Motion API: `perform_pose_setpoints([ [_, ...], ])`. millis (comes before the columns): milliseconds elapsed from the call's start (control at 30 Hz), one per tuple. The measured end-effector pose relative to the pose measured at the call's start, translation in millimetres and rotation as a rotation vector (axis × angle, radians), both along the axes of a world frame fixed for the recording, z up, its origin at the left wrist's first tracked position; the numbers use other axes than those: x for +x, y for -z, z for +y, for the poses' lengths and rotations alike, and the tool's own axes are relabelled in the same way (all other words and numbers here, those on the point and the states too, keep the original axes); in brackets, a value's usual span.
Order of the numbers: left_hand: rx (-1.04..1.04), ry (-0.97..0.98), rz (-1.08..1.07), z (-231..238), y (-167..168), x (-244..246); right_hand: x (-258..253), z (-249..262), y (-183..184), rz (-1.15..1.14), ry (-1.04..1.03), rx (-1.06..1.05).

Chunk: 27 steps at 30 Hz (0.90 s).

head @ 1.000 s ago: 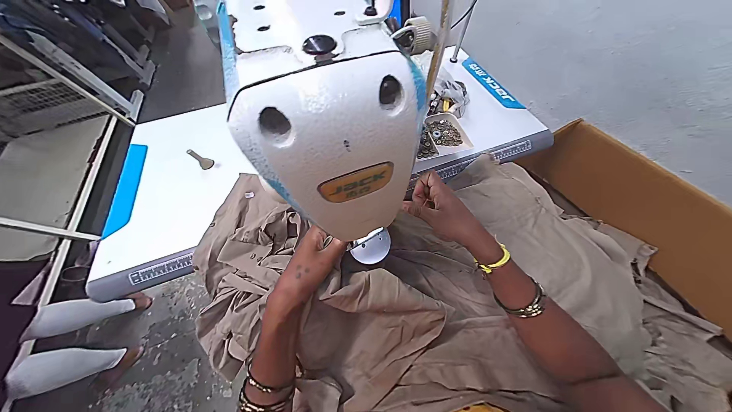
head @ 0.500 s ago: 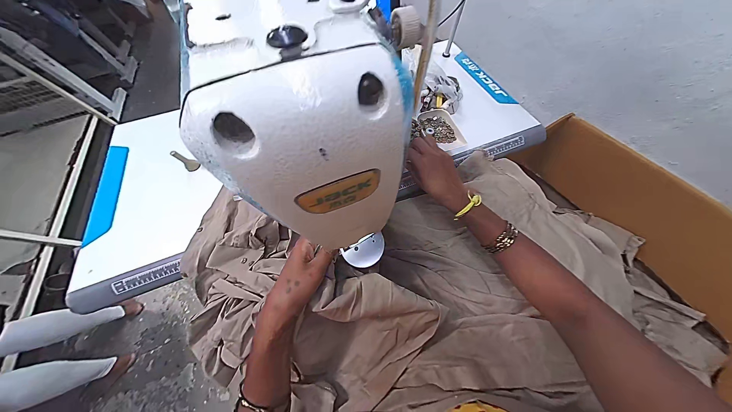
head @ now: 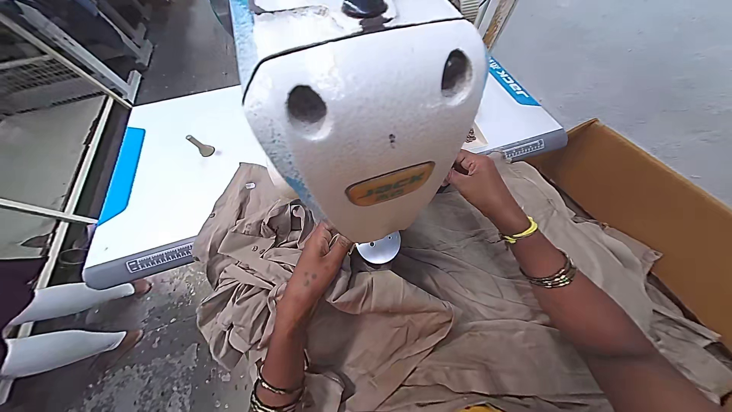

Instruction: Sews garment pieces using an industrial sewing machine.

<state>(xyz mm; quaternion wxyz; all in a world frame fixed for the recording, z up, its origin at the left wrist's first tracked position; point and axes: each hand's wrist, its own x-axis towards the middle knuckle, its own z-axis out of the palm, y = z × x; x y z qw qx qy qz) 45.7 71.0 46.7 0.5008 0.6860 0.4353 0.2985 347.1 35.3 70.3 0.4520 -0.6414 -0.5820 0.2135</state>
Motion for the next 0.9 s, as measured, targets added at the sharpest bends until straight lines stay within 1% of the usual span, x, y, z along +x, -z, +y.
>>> perform_pose_setpoints([
  [67, 0.287, -0.086, 0.234, -10.9, 8.9, -1.9, -15.3, 1.2, -6.0, -0.163, -0.005, 0.137],
  [100, 0.451, -0.114, 0.293, -23.7, 11.2, -3.5, -23.8, 1.4, -5.7, -0.274, -0.022, 0.25],
  [133, 0.613, -0.094, 0.298, -40.5, 12.4, -6.6, -32.9, 0.2, -3.9, -0.38, -0.05, 0.37],
  [167, 0.734, -0.007, 0.264, -59.1, 13.0, -10.8, -41.6, -2.4, -1.1, -0.481, -0.11, 0.498],
  [233, 0.812, 0.24, 0.198, -89.8, 14.6, -20.2, -59.6, -10.8, 6.7, -0.677, -0.28, 0.697],
  [267, 0.832, 0.272, 0.228, -95.7, 17.0, -26.9, -68.3, -12.3, 7.9, -0.761, -0.363, 0.751],
  [300, 0.831, 0.209, 0.3, -95.3, 20.5, -37.9, -75.2, -10.2, 7.7, -0.833, -0.394, 0.77],
  [367, 0.727, -0.005, 0.463, -76.5, 31.3, -76.4, -83.0, -5.6, 4.4, -0.867, -0.331, 0.684],
  [400, 0.634, -0.122, 0.54, -63.3, 40.8, -102.0, -82.9, -5.5, 4.0, -0.826, -0.311, 0.627],
  [433, 0.503, -0.24, 0.585, -53.1, 53.7, -128.5, -79.3, -7.4, 5.4, -0.72, -0.298, 0.566],
  [467, 0.363, -0.348, 0.59, -47.2, 69.7, -153.2, -72.8, -11.6, 7.8, -0.563, -0.274, 0.494],
  [533, 0.055, -0.471, 0.466, -38.4, 95.1, -181.5, -59.4, -19.2, 20.7, -0.299, -0.149, 0.342],
  [567, -0.059, -0.489, 0.406, -37.2, 100.6, -179.8, -55.2, -25.5, 32.5, -0.242, -0.085, 0.215],
  [600, -0.113, -0.486, 0.4, -37.4, 97.9, -167.4, -54.3, -32.4, 44.0, -0.212, -0.077, 0.063],
  [633, -0.126, -0.448, 0.429, -36.9, 85.1, -147.3, -58.7, -40.3, 54.8, -0.184, -0.138, -0.075],
  [667, -0.101, -0.36, 0.464, -40.0, 66.4, -121.3, -67.0, -51.5, 65.2, -0.15, -0.247, -0.181],
  [700, -0.047, -0.223, 0.477, -47.8, 41.7, -91.3, -79.4, -65.0, 72.8, -0.114, -0.351, -0.249],
  [733, 0.057, -0.066, 0.446, -60.1, 19.3, -61.3, -93.2, -81.8, 74.1, -0.055, -0.405, -0.276],
  [767, 0.187, 0.093, 0.378, -73.8, 3.4, -33.5, -102.6, -101.9, 65.6, 0.023, -0.384, -0.306],
  [800, 0.331, 0.239, 0.312, -83.9, -7.6, -9.7, -107.5, -123.2, 49.1, 0.143, -0.279, -0.304],
  [867, 0.562, 0.4, 0.129, -96.8, -21.5, 24.1, -88.6, -154.1, 24.9, 0.336, -0.03, -0.224],
  [900, 0.628, 0.46, 0.028, -102.8, -26.8, 35.9, -63.8, -162.9, 32.9, 0.439, 0.065, -0.136],
])
